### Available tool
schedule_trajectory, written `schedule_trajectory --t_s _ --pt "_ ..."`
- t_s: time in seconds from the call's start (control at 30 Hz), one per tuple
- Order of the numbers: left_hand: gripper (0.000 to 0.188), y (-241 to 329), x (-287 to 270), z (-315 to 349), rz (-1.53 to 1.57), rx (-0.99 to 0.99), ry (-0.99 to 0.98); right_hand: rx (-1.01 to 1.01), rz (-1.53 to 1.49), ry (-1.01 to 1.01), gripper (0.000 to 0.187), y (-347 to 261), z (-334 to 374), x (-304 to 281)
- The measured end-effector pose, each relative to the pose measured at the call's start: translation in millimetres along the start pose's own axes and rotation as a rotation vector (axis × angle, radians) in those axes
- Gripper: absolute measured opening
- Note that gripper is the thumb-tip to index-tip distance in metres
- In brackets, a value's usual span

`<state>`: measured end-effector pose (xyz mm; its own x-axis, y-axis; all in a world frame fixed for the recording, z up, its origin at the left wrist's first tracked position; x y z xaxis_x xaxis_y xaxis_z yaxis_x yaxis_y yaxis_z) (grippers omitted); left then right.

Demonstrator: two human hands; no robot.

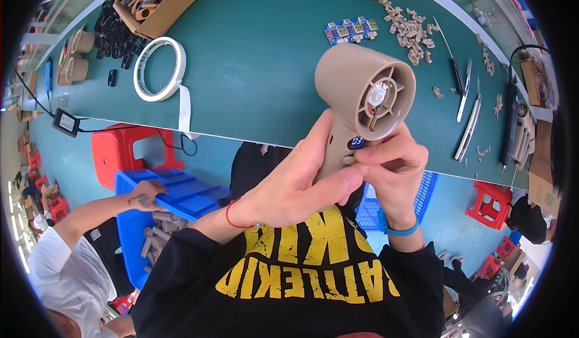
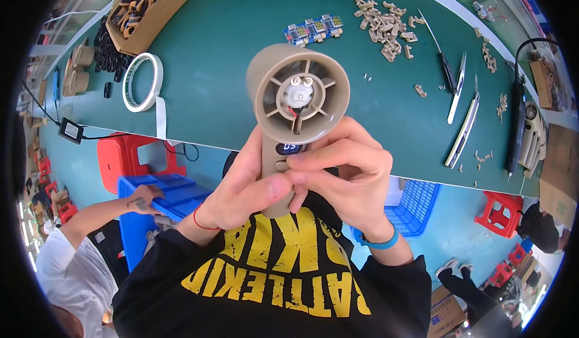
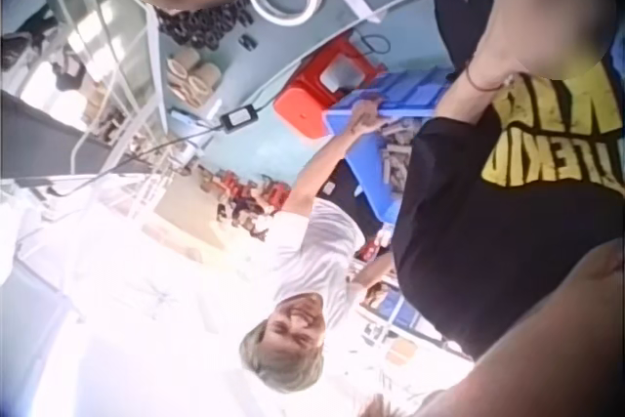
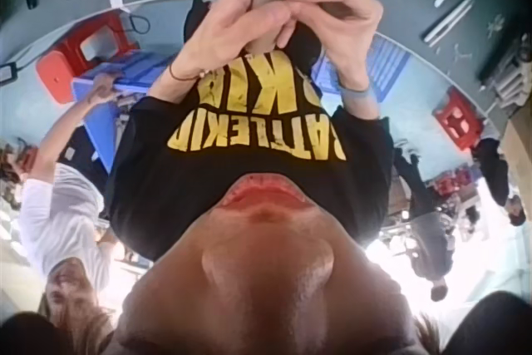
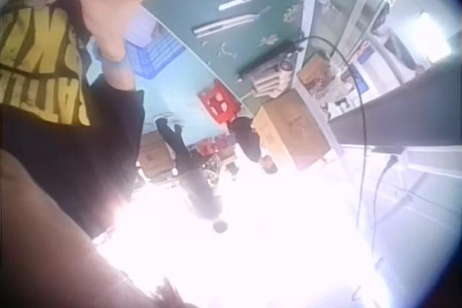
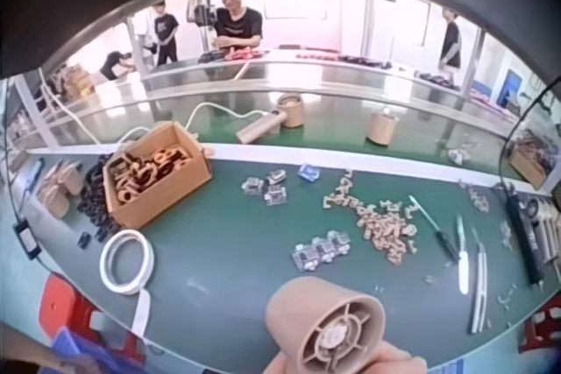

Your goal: Assembling components of a handheld portable fan, including installing the PCB, battery, and casing using an electric screwdriver.

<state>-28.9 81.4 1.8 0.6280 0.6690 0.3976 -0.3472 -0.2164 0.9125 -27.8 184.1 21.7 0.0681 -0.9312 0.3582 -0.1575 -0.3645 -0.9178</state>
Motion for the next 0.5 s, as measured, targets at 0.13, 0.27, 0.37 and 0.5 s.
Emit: schedule_trajectory --t_s 0.13,0.27,0.37,0.5 --pt "0.055 2.4 3.7 -1.8 0.002 0.021 0.006 -0.114 -0.141 0.011 0.021 6.5 4.4 -6.0" --pt "0.052 7.1 3.5 -3.4 0.071 0.057 0.066 -0.087 -0.283 0.01 0.018 3.9 7.2 5.5" --pt "0.052 8.1 1.5 -2.5 0.038 0.085 0.065 0.123 -0.369 0.042 0.017 15.9 10.5 9.5" --pt "0.056 5.5 7.2 1.1 -0.005 0.071 -0.058 0.183 -0.68 0.153 0.016 17.3 10.0 10.7"
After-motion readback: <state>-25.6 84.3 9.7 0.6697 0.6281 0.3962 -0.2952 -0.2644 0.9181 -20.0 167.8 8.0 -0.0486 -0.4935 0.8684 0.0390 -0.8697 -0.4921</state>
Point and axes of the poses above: each hand's wrist, its own z-axis away from the middle knuckle, its own x-axis out of the palm, y = z × x, the point moved 10 cm from there along -z, towards the middle knuckle, and after that the axes turned 12 degrees about -z, right-handed, at the moved point
